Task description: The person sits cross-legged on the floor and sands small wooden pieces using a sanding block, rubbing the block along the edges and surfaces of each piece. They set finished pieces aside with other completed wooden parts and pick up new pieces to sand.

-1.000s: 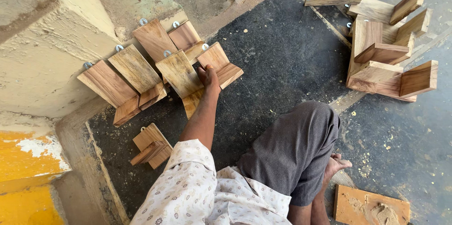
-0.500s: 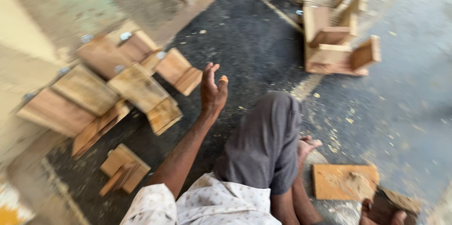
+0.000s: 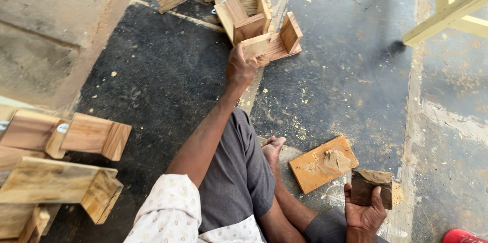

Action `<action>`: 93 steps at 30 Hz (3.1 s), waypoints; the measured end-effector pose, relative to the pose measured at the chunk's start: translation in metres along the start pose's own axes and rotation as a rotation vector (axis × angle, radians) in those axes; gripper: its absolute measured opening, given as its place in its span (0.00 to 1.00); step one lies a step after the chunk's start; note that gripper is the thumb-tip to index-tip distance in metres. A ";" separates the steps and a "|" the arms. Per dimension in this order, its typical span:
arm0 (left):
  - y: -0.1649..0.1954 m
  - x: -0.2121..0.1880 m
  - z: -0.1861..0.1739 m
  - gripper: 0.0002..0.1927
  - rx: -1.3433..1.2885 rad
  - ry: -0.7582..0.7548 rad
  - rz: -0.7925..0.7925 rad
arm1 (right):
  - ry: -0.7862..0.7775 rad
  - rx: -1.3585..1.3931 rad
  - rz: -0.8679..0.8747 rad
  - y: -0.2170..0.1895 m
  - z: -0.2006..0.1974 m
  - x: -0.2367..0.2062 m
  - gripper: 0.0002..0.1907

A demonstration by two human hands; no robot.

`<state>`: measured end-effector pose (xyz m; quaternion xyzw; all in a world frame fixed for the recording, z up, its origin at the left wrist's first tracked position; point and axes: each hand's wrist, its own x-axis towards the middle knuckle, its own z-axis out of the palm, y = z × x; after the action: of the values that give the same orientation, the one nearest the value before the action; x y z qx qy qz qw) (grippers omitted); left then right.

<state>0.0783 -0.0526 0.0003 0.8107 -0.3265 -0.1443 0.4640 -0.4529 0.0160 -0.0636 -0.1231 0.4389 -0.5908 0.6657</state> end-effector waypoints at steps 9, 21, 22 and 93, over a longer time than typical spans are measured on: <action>-0.040 0.130 0.019 0.28 0.115 0.006 -0.023 | 0.065 -0.032 0.020 0.012 0.001 0.016 0.16; -0.002 0.056 -0.078 0.19 -1.048 0.029 0.222 | 0.056 -0.015 0.043 0.008 0.012 0.012 0.17; 0.003 0.043 -0.080 0.22 -1.205 0.012 0.171 | 0.052 -0.012 0.044 0.008 0.014 0.011 0.17; -0.035 -0.188 0.136 0.30 0.011 -0.381 -0.164 | -0.136 -0.035 0.056 0.001 0.035 -0.009 0.19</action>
<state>-0.1214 -0.0050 -0.1143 0.7950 -0.3423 -0.3306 0.3762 -0.4261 0.0119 -0.0400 -0.1622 0.4063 -0.5544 0.7080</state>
